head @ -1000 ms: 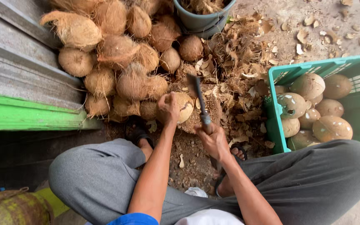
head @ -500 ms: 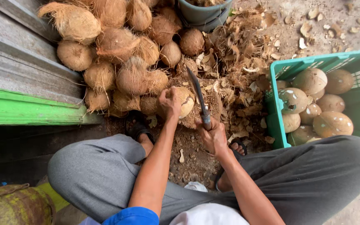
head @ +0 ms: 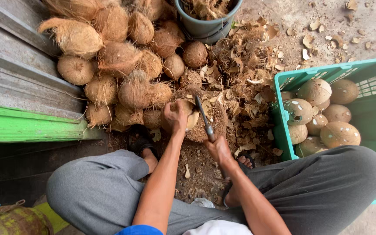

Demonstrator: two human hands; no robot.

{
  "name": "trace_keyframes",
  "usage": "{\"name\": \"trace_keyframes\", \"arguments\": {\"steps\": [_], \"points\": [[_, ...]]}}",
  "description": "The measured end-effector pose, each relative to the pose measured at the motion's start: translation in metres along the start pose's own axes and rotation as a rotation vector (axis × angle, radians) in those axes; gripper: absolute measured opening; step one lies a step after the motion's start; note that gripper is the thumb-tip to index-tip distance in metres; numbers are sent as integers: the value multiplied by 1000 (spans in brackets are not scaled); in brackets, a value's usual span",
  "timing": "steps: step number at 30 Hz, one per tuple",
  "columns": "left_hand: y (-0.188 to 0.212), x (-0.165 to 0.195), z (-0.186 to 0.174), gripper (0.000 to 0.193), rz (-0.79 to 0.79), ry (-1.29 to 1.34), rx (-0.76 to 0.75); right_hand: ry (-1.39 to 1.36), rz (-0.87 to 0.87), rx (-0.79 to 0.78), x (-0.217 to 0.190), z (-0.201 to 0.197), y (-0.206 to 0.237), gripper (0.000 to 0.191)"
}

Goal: The person sits on the ground and uses a machete to trim the fibrous husk off coconuts one at a time, rotating each coconut to cut away the outer husk, then places the trimmed coconut into a green plastic crate beside them.

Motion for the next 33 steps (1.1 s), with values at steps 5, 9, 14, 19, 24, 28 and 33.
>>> {"name": "trace_keyframes", "arguments": {"steps": [5,9,14,19,24,28,33], "points": [[-5,6,1,39,108,-49,42,91,-236,149,-10,-15,1,47],[4,8,-5,44,110,-50,5,44,-231,178,-13,-16,9,37],[9,1,-6,42,-44,-145,-28,-169,-282,220,-3,-14,4,45],[-7,9,-5,41,172,0,46,70,-98,19,26,0,-29,34],[-17,3,-12,53,160,-76,-137,157,-98,83,19,-12,-26,43],[-25,1,-14,58,141,-105,-283,-10,-319,163,-7,-30,-3,40],[-35,-1,-11,50,25,-315,-347,-168,-274,72,-17,-11,2,32]]}}
Point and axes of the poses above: each hand's wrist, its own y-axis away from the middle knuckle, its own z-axis out of the palm, x = y × z, the point moved 6 cm from there along -y, towards the middle knuckle, and after that the axes turned 6 degrees about z, right-handed, at the moved point
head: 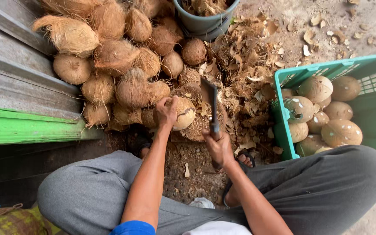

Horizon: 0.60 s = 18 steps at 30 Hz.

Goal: The person sits on the ground and uses a machete to trim the fibrous husk off coconuts one at a time, rotating each coconut to cut away the outer husk, then places the trimmed coconut into a green plastic crate beside them.

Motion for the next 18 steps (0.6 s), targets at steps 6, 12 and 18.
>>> {"name": "trace_keyframes", "arguments": {"steps": [6,12,18], "points": [[-7,0,1,48,24,20,-8,-102,-2,-84,-3,2,11,26],[-9,-5,3,46,-18,-85,-22,-241,-135,-12,-17,7,2,33],[-3,-2,-1,43,6,-32,23,98,23,-89,-16,5,14,36]]}}
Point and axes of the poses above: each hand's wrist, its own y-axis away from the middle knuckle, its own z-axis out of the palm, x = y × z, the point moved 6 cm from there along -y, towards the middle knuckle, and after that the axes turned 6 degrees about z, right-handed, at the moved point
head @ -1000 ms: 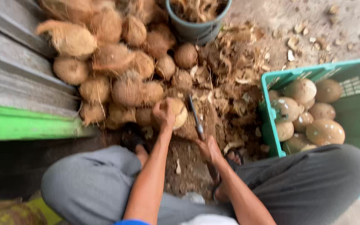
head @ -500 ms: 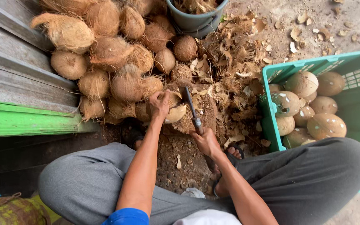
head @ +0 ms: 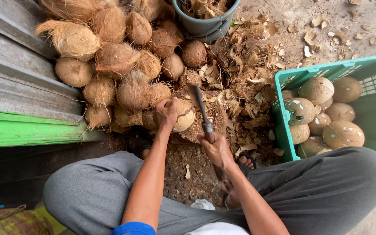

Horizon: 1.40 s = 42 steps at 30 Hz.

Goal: The person sits on the ground and uses a machete to trim the fibrous husk off coconuts one at a time, rotating each coconut to cut away the outer husk, then places the trimmed coconut into a green plastic crate beside them.

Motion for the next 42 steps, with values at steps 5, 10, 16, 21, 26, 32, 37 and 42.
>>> {"name": "trace_keyframes", "arguments": {"steps": [5,10,16,21,26,32,37,42], "points": [[-3,2,1,43,-27,-82,-27,-290,-232,142,-19,-6,-1,40],[0,-1,2,41,-36,-15,-3,134,140,26,8,12,-14,37],[3,0,9,40,86,-230,-57,-12,-31,-18,22,14,-16,24],[9,0,1,45,-32,165,95,110,234,0,66,10,-36,20],[25,13,-6,61,-188,186,-47,143,183,0,76,11,-33,44],[26,21,-18,75,-64,167,-53,-162,338,-143,75,14,-23,38],[30,7,1,84,1,131,-231,-125,250,-80,56,6,-16,29],[18,-2,10,57,-15,17,-40,-28,149,-9,23,-10,-9,38]]}}
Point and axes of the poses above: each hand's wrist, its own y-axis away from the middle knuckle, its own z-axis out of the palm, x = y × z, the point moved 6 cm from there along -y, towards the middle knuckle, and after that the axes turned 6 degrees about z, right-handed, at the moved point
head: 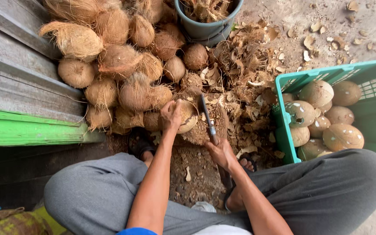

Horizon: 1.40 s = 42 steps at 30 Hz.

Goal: The person sits on the ground and uses a machete to trim the fibrous husk off coconuts one at a time, rotating each coconut to cut away the outer husk, then places the trimmed coconut into a green plastic crate beside them.

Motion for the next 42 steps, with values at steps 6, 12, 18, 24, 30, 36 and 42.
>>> {"name": "trace_keyframes", "arguments": {"steps": [6,12,18,24,30,36,42], "points": [[-14,8,6,44,-173,-152,-4,-144,-188,58,-30,-4,13,27],[-5,30,-6,50,-230,-81,35,-15,-47,-15,-26,6,13,35],[-11,12,2,45,-312,-56,16,-265,-433,63,-37,-4,14,39],[-18,12,7,39,-23,-48,88,75,-86,38,-23,12,1,38],[-5,15,4,48,-285,-44,64,-54,-184,153,-41,1,19,39],[0,34,-9,44,-271,-68,84,214,2,91,-27,11,4,43],[2,13,1,44,-328,-54,98,229,68,125,3,11,-17,33]]}}
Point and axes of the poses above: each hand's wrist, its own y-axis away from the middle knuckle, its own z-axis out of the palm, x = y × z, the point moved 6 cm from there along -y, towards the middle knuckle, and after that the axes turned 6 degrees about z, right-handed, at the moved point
